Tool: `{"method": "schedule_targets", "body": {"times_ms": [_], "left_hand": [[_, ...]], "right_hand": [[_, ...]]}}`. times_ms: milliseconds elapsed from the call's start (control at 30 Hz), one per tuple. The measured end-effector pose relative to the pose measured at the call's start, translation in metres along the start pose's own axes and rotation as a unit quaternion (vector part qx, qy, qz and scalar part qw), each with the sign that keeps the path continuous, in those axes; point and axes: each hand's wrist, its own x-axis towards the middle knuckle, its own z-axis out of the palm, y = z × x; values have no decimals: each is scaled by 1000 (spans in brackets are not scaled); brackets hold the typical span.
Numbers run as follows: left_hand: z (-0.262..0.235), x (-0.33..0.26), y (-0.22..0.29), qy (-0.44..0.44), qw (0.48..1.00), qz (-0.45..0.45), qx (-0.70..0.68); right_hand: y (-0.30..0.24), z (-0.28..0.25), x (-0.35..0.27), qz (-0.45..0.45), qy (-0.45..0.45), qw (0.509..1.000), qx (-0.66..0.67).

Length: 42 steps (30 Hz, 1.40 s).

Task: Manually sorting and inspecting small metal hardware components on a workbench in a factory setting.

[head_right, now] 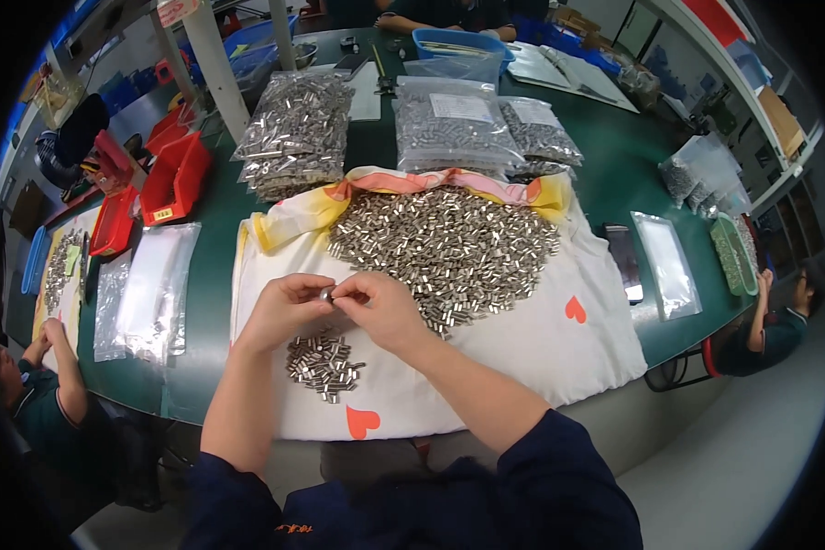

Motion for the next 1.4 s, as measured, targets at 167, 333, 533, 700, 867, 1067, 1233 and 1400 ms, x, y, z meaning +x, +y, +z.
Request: {"method": "schedule_targets", "body": {"times_ms": [167, 333, 533, 700, 867, 1067, 1233, 1400], "left_hand": [[0, -3, -3, 23, 999, 3, 22], [2, -2, -4, 31, 999, -3, 44], [5, -2, 1, 42, 995, -22, 88], [3, -4, 2, 28, 998, -10, 49], [-2, -6, 6, 9, 997, -37, 68], [-4, -10, 11, -26, 989, -71, 124], [-1, -14, 17, -64, 969, -57, 231], [2, -13, 19, -79, 961, -45, 260]], "right_hand": [[-2, 3, -3, -32, 21, 999, -29], [1, 6, -4, -137, 53, 980, -136], [1, 7, -4, -96, 58, 989, -97], [-2, 4, -4, -87, 42, 990, -99], [-1, -3, -1, 9, -40, 999, -25], [-6, -5, -1, 64, -65, 995, -26], [11, -18, 2, -141, 47, 900, -409], [17, -16, 1, -121, 11, 883, -453]]}}
